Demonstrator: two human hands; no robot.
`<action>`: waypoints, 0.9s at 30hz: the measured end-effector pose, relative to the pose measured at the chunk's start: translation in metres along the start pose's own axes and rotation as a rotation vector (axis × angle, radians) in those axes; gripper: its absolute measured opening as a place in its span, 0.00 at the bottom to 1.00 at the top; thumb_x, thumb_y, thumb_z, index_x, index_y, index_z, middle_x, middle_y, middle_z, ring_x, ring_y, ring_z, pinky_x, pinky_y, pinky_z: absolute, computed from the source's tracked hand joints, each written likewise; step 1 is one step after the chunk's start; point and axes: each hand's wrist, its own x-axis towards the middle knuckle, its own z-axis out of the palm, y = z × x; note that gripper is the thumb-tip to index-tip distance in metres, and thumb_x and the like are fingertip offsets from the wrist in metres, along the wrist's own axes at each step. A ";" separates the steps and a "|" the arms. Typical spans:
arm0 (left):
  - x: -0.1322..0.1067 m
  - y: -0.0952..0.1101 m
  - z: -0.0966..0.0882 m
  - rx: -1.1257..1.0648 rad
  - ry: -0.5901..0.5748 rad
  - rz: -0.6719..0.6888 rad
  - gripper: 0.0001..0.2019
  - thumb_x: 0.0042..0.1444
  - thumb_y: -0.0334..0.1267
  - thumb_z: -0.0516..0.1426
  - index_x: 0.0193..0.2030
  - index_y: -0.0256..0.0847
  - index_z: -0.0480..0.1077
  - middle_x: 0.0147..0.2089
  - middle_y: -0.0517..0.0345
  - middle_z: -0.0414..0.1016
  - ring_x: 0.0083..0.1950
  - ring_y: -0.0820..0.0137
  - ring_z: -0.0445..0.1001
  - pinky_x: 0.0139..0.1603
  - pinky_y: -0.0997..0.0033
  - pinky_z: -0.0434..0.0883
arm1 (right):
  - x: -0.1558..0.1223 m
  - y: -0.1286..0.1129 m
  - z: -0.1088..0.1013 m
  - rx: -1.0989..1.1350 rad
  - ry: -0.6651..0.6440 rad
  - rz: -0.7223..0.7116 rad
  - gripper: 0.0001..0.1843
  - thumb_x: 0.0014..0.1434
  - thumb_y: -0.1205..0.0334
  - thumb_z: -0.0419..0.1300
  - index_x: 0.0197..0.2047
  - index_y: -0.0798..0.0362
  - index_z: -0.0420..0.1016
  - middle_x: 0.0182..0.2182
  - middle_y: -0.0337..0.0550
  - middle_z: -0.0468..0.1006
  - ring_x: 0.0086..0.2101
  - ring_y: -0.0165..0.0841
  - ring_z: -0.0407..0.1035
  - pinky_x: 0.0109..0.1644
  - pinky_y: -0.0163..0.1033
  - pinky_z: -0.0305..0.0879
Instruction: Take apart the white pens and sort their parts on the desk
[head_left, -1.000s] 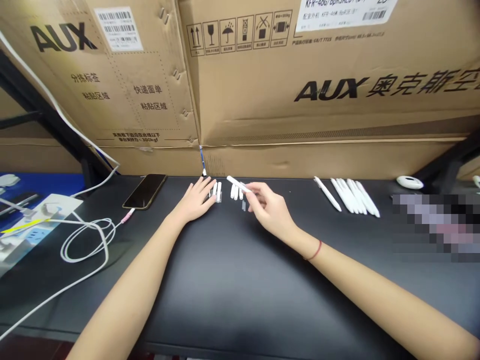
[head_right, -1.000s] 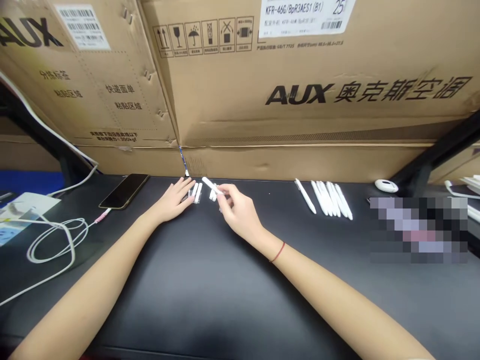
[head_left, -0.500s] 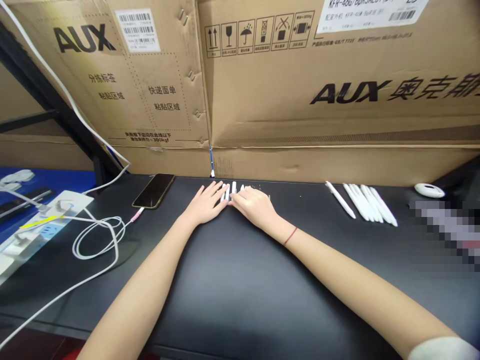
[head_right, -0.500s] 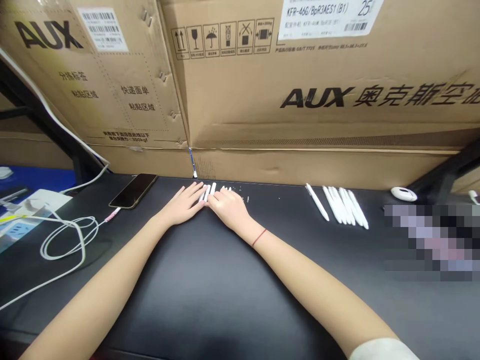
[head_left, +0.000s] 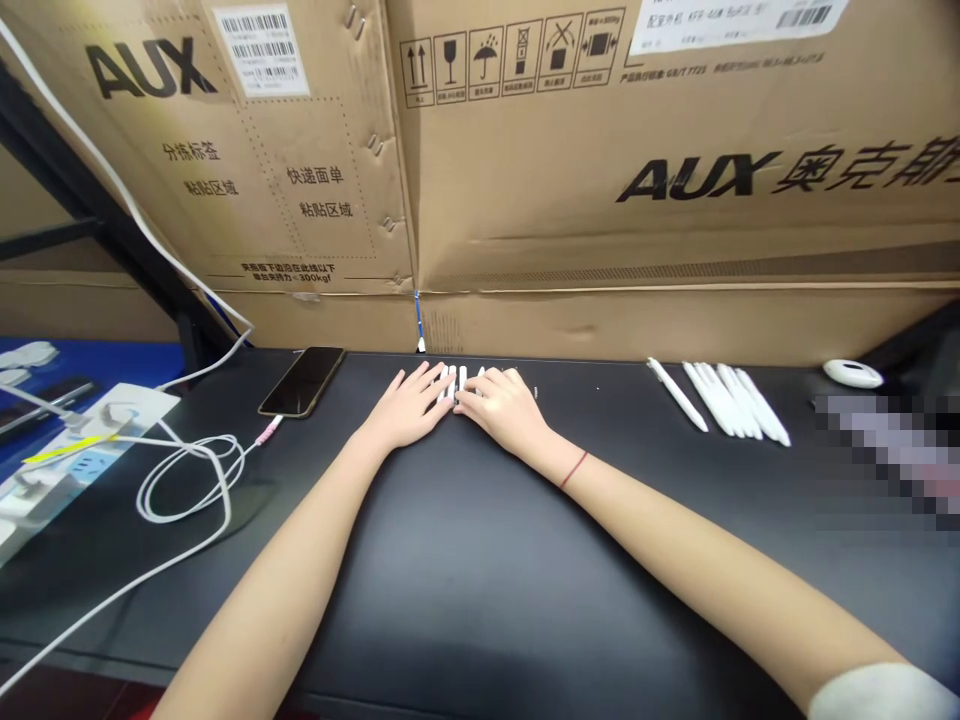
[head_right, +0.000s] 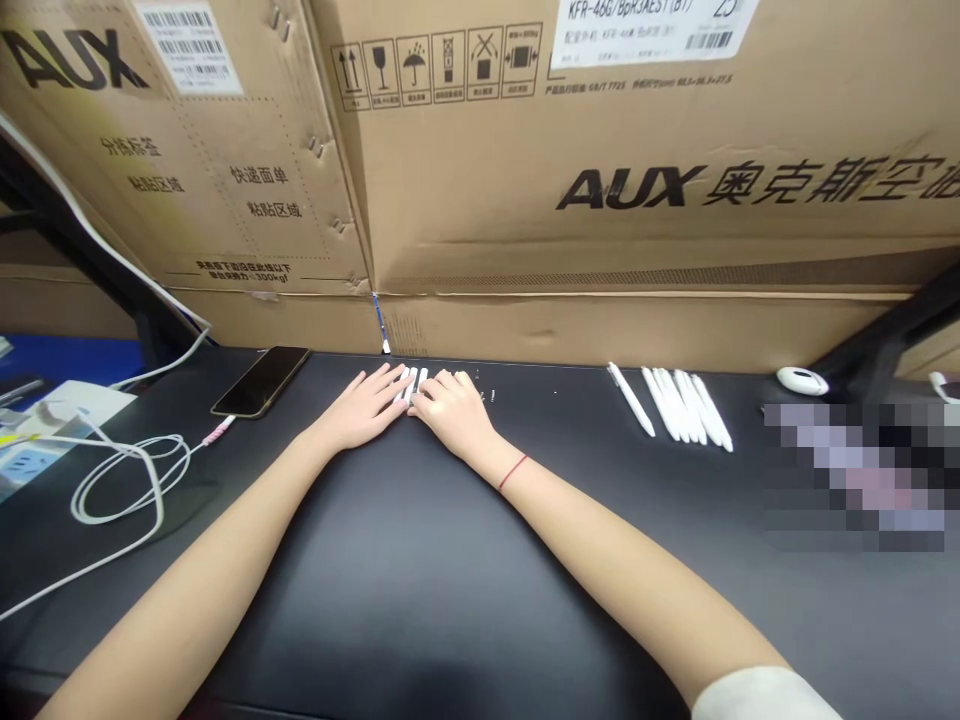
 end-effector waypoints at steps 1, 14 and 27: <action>0.000 0.000 0.000 -0.001 -0.001 0.000 0.26 0.65 0.50 0.39 0.69 0.50 0.51 0.72 0.59 0.47 0.73 0.63 0.42 0.69 0.48 0.43 | 0.000 0.000 0.001 0.005 -0.002 0.004 0.15 0.65 0.57 0.54 0.33 0.53 0.78 0.35 0.46 0.79 0.35 0.35 0.63 0.38 0.41 0.49; 0.000 0.001 -0.002 0.005 -0.012 -0.002 0.26 0.65 0.50 0.38 0.69 0.50 0.50 0.72 0.59 0.47 0.73 0.63 0.42 0.69 0.47 0.43 | -0.001 0.000 -0.005 0.066 -0.030 0.018 0.16 0.66 0.60 0.52 0.32 0.55 0.77 0.33 0.45 0.81 0.37 0.35 0.67 0.44 0.41 0.51; -0.001 0.000 -0.003 -0.007 0.032 0.006 0.26 0.65 0.50 0.39 0.69 0.51 0.50 0.72 0.58 0.45 0.73 0.61 0.41 0.69 0.45 0.44 | -0.005 0.043 -0.054 0.125 0.154 0.275 0.16 0.65 0.59 0.49 0.35 0.53 0.77 0.34 0.46 0.80 0.36 0.36 0.70 0.44 0.41 0.55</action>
